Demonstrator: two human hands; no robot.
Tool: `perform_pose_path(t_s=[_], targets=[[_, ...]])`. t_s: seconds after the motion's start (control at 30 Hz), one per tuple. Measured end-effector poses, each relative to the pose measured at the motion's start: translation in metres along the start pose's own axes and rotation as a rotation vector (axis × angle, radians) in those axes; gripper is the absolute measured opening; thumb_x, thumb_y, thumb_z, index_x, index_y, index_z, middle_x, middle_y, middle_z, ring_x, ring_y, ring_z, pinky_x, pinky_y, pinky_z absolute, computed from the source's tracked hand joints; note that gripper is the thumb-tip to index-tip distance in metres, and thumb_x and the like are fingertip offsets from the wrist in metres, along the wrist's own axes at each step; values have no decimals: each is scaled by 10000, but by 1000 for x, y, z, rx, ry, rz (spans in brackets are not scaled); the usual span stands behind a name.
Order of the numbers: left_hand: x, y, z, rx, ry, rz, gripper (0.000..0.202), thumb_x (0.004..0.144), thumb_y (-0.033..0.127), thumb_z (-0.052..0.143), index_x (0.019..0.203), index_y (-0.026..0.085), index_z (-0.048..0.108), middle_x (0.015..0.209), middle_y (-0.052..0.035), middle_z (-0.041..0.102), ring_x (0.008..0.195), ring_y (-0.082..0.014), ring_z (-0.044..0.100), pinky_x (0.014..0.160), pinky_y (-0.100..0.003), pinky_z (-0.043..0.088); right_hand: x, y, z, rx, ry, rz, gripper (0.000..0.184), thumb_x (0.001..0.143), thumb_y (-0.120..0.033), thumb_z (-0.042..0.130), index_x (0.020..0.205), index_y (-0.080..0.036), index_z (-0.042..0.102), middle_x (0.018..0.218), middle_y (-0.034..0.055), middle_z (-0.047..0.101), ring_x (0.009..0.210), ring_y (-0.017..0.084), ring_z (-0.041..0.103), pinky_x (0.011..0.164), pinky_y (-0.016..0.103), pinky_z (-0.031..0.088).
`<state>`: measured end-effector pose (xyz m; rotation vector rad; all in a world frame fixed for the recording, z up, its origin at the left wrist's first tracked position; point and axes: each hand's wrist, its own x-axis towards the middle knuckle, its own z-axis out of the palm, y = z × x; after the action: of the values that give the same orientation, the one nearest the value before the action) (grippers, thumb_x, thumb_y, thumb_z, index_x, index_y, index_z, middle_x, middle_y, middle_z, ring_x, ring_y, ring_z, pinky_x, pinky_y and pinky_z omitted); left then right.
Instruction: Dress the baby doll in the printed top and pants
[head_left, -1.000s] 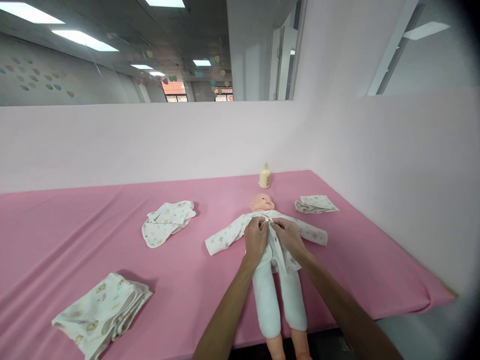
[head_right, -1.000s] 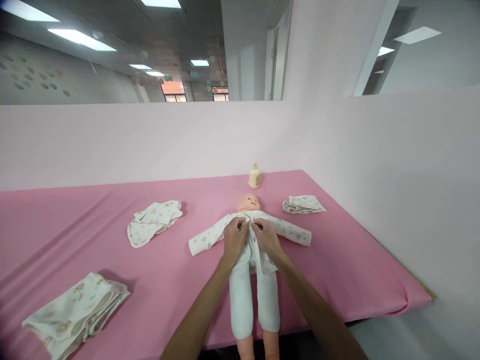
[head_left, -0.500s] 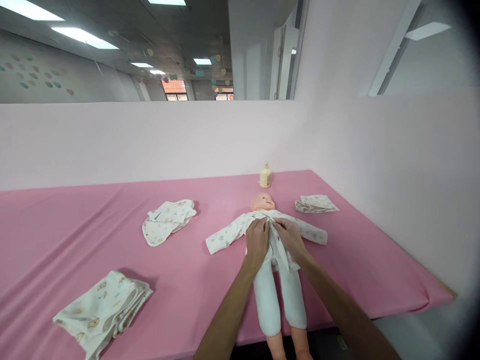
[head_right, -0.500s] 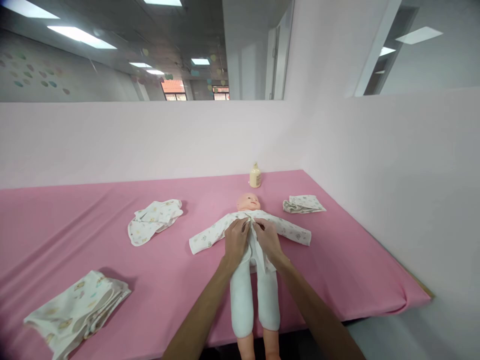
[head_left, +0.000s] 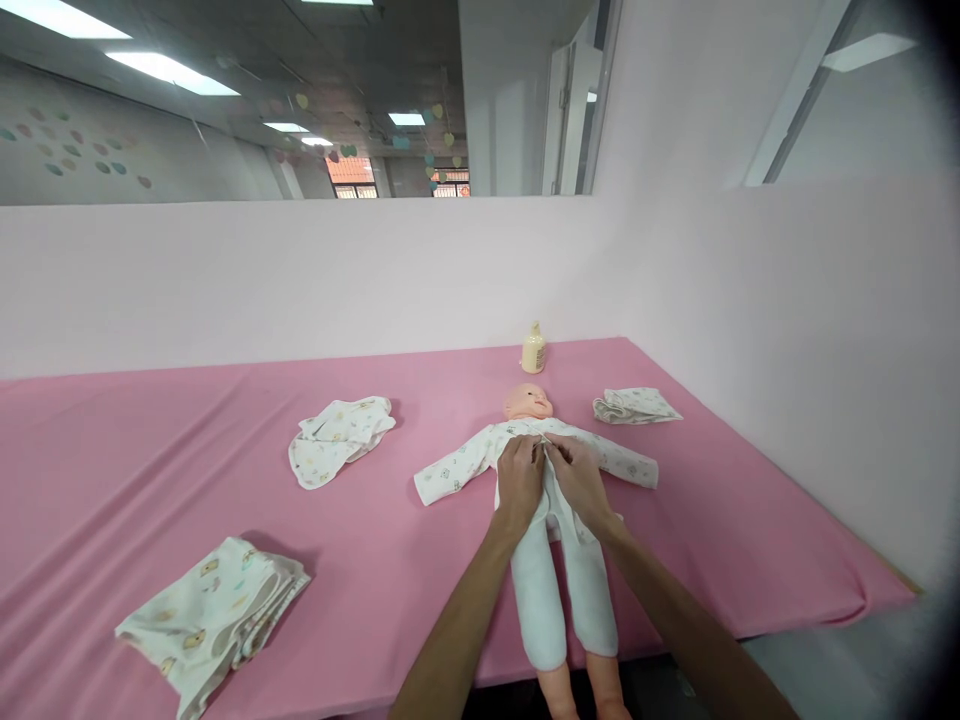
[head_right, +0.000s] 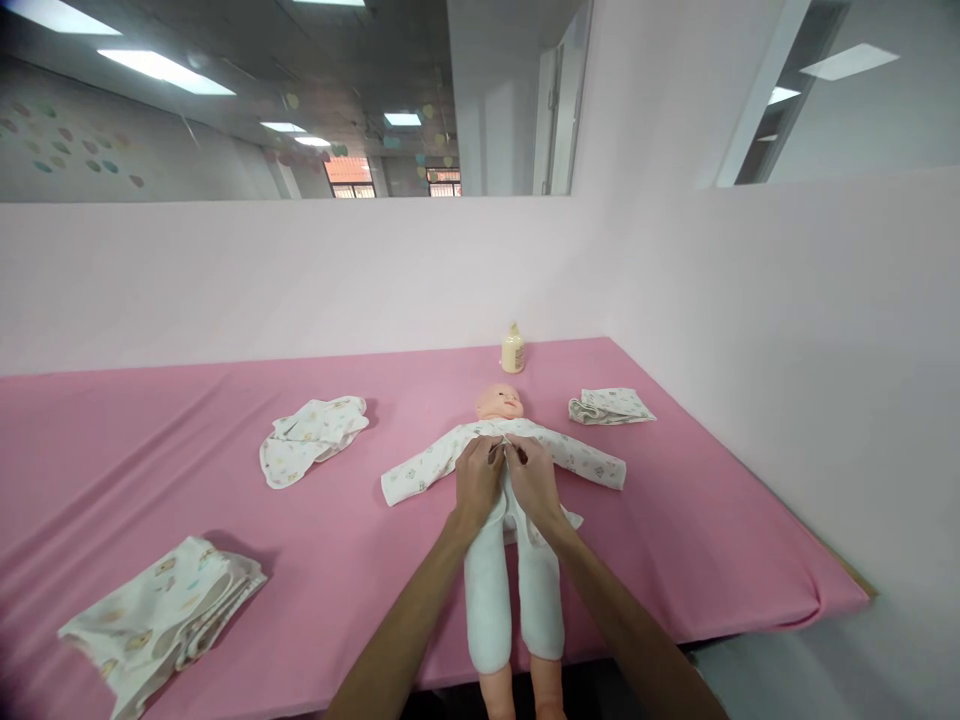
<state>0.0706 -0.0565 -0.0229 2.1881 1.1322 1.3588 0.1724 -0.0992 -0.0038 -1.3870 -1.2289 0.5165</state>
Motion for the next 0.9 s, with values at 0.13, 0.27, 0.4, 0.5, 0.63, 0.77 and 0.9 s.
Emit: perform_pose_path(t_s=[0.13,0.27,0.4,0.5,0.63,0.77,0.9], targets=[[0,-2,1,-37,-11,-34,145,898,151,509,893,177,651,895,-62,669,838,-187,570,740,-304,420,-4,6,0,-22,2,-6,368,901,-393,503,1126,-176,697,1095,100,679,1030,241,597,952,407,457],[1,1,-2,-87,-3,-72,154,890,171,509,797,178,631,826,-44,660,795,-177,539,725,-298,392,-14,9,1,-67,24,-45,396,932,-416,479,1209,-202,664,1221,111,609,1133,231,558,992,402,459],[4,6,-7,-165,9,-152,155,849,159,511,734,182,612,766,-18,653,743,-161,516,710,-289,371,-23,12,6,-168,23,-143,426,960,-411,439,1290,-208,616,1377,103,532,1283,231,470,1092,430,394],[5,9,-9,-236,6,-222,154,820,154,502,710,184,606,739,-4,646,716,-150,512,707,-281,370,-27,12,8,-253,16,-227,439,982,-385,398,1334,-200,583,1397,99,536,1319,234,449,1128,462,350],[5,10,-10,-309,-5,-266,191,843,222,496,700,187,618,724,0,638,704,-142,520,704,-273,380,-29,12,10,-350,15,-312,432,997,-348,374,1357,-204,565,1413,89,530,1323,231,454,1130,462,339],[5,9,-11,-335,-10,-281,189,830,246,509,692,186,623,715,-1,634,700,-141,521,690,-265,394,-29,14,10,-364,17,-333,427,999,-342,372,1359,-217,563,1416,82,528,1318,231,464,1127,466,340],[8,7,-15,-464,-91,-338,152,784,207,518,744,178,663,748,-13,658,721,-146,565,690,-262,434,-27,13,9,-309,0,-282,438,997,-378,371,1359,-225,563,1416,81,527,1331,241,449,1121,481,350]])
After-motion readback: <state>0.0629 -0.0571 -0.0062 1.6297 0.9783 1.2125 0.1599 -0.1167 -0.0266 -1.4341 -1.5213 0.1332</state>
